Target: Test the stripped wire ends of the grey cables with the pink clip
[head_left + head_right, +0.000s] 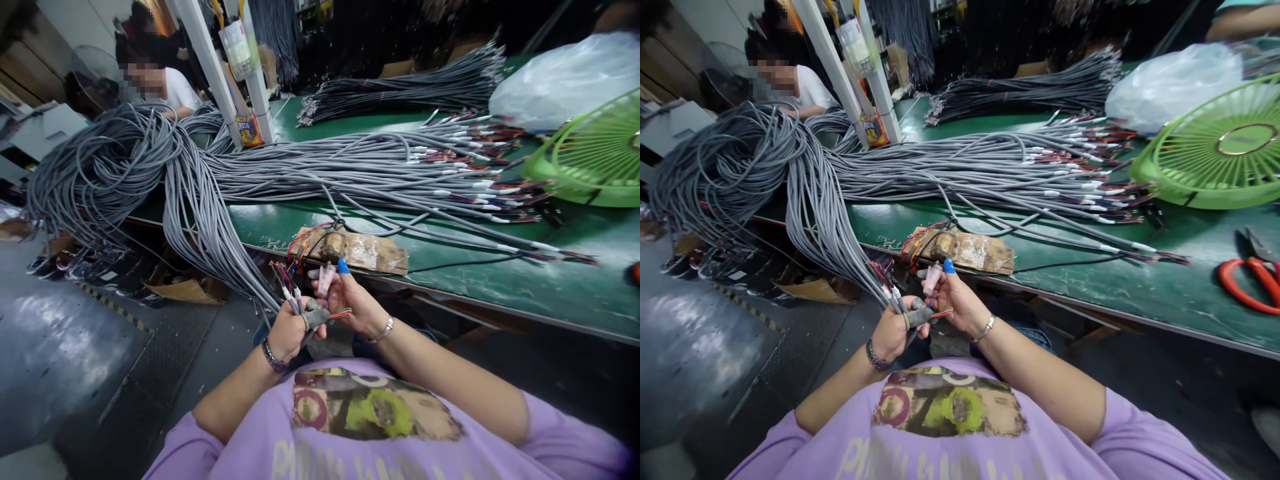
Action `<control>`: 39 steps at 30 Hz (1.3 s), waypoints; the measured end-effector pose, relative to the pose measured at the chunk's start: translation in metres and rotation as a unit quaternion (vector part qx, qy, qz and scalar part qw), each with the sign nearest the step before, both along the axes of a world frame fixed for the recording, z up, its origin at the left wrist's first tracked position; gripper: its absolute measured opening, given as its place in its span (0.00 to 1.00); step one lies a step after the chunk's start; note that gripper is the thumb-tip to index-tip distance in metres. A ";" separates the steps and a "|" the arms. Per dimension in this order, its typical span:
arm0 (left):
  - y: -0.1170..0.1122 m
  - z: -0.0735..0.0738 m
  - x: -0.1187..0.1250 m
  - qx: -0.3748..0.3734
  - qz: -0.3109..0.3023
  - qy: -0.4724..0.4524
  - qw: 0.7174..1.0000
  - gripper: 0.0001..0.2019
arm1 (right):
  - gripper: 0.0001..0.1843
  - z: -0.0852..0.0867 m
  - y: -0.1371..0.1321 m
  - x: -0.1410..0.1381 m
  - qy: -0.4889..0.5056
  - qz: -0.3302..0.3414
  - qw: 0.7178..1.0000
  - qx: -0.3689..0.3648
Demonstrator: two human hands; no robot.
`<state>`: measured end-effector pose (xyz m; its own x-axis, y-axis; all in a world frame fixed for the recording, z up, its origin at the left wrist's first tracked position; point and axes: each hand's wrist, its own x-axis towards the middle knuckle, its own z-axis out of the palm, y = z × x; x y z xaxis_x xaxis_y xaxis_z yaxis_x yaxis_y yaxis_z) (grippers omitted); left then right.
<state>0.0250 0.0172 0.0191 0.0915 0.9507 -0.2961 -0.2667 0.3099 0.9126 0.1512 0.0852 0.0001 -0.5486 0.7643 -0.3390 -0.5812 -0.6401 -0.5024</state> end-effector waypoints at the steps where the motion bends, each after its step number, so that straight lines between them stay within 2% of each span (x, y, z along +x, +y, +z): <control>1: -0.002 0.000 -0.001 0.004 0.002 0.001 1.000 0.17 | 0.26 0.000 0.000 0.001 0.005 0.004 1.000 0.002; 8: -0.010 0.001 0.000 0.030 0.040 -0.010 0.999 0.15 | 0.13 -0.003 0.003 0.005 -0.022 0.003 1.000 0.010; 12: -0.006 0.001 0.002 0.029 0.052 -0.021 0.998 0.15 | 0.18 -0.006 0.000 0.003 -0.077 -0.041 0.993 0.077; 16: -0.002 -0.001 0.003 0.027 0.056 -0.020 0.998 0.15 | 0.23 -0.010 -0.001 0.002 -0.181 -0.123 0.960 0.175; 18: -0.002 -0.002 0.004 0.027 0.052 -0.023 0.998 0.15 | 0.24 -0.010 0.001 0.001 -0.158 -0.102 0.969 0.157; 22: 0.000 -0.003 0.004 0.029 0.052 -0.014 0.998 0.16 | 0.23 -0.007 0.005 -0.002 -0.045 -0.028 0.998 0.046; 25: 0.000 -0.004 0.004 0.023 0.052 -0.006 0.998 0.16 | 0.20 -0.004 0.006 -0.006 -0.001 -0.033 0.999 0.006; 31: -0.001 -0.006 0.004 0.014 0.044 0.009 0.999 0.16 | 0.19 0.000 0.004 -0.009 0.005 -0.067 0.998 -0.018; 39: -0.009 -0.004 0.002 0.017 0.056 -0.002 0.998 0.17 | 0.26 -0.004 -0.001 0.003 0.010 0.015 1.000 0.018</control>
<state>0.0273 0.0086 0.0147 -0.0154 0.9646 -0.2634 -0.3026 0.2466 0.9207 0.1546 0.0842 -0.0035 -0.5772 0.7594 -0.3003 -0.5726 -0.6386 -0.5141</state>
